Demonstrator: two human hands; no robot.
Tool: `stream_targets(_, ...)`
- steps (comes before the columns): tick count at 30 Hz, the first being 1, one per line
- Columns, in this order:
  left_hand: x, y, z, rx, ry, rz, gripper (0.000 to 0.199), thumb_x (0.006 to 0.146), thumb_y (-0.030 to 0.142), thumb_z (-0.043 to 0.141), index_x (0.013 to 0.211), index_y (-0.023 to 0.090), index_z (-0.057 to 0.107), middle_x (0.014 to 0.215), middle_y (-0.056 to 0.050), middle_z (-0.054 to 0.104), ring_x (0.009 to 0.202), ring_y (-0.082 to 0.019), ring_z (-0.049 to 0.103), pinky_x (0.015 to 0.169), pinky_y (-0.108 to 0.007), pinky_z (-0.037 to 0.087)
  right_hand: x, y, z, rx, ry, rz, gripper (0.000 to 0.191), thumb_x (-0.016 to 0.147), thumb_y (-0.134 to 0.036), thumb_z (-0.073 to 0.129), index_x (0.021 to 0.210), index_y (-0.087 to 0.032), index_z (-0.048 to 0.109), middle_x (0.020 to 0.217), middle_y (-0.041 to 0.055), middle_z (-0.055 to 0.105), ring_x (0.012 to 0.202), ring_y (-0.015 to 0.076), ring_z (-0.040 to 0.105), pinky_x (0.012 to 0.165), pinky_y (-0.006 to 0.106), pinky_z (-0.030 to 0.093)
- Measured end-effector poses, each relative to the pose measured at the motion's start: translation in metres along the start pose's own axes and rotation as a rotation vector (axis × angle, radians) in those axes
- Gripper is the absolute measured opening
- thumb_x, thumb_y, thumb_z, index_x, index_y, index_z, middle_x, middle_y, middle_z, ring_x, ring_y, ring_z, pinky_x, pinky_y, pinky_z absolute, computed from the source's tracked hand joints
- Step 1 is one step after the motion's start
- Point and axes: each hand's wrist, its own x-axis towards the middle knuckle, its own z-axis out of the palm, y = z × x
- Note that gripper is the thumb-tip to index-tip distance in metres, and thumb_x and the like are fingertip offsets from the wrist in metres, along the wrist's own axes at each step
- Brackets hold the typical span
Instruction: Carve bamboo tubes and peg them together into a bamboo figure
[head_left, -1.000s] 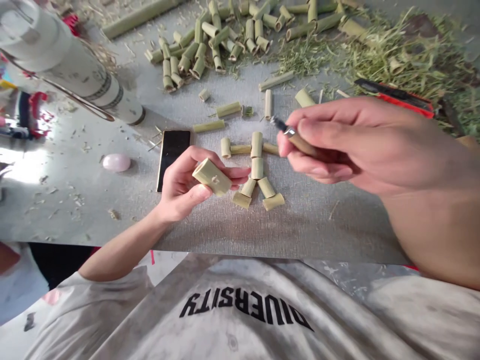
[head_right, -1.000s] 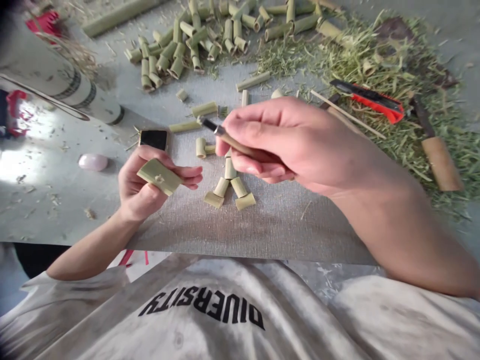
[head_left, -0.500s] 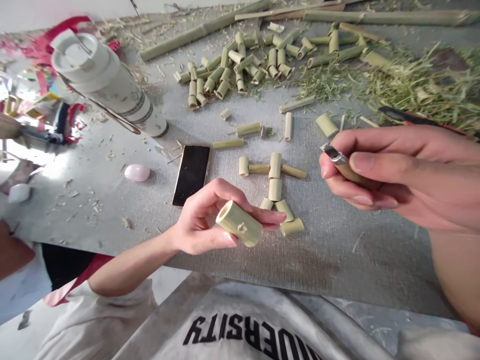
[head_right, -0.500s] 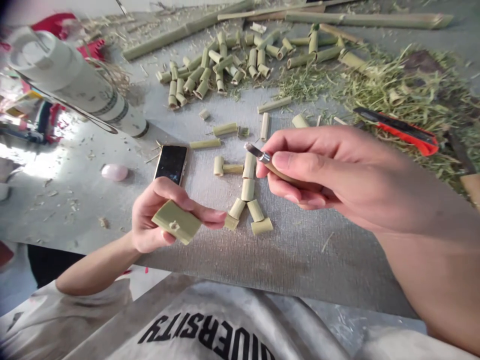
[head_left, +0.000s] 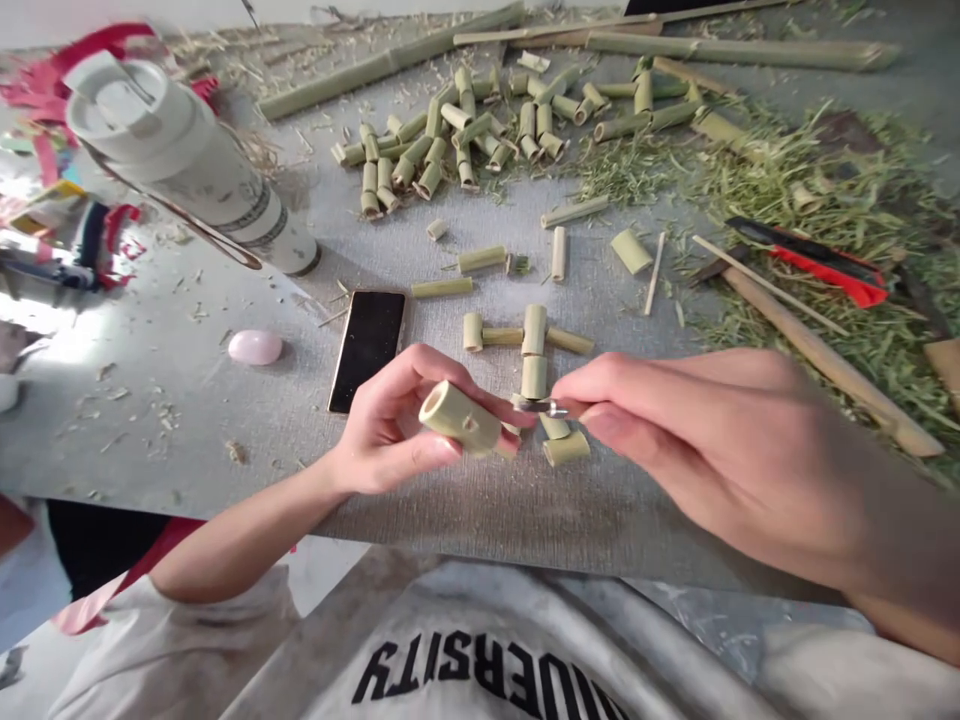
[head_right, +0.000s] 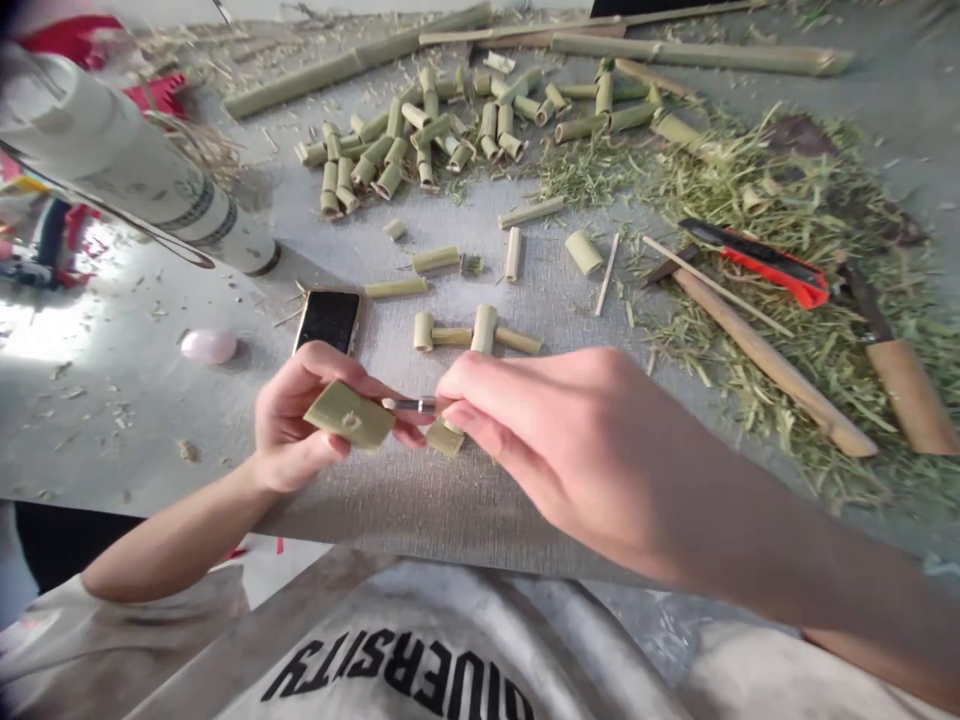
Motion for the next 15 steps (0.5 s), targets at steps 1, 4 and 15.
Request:
stream_targets(1,0.000,-0.002,-0.002,0.053,0.029,0.000,0.022,0.107,0.030,0.081,0.123,0.024,0.067,0.120,-0.010,0.091,0.093,-0.028,0.092,0.079,-0.037,0.079,0.000,-0.003,0.003,0.005,-0.023,-0.005,0.026,0.122,-0.034,0.054,0.106,-0.023,0.070,0.076,-0.0032,0.068,0.057,0.0099,0.058,0.056,0.027,0.041)
stream_targets(4,-0.001,-0.007,-0.006,0.182,0.095,0.002,0.027,0.103,0.041,0.086,0.116,0.023,0.070,0.107,-0.007,0.091,0.077,-0.023,0.090,0.066,-0.029,0.075,0.001,-0.005,0.010,0.000,-0.054,-0.026,0.025,0.122,-0.030,0.053,0.106,-0.018,0.068,0.080,-0.0016,0.068,0.063,0.0115,0.061,0.058,0.028,0.040)
stream_targets(15,0.002,-0.012,-0.007,0.178,0.067,-0.007,0.026,0.104,0.042,0.084,0.114,0.022,0.070,0.099,-0.007,0.087,0.078,-0.021,0.088,0.067,-0.027,0.071,0.001,-0.005,0.027,-0.366,0.061,-0.105,0.031,0.120,-0.021,0.051,0.109,-0.015,0.079,0.091,0.0041,0.074,0.079,0.0176,0.063,0.066,0.036,0.039)
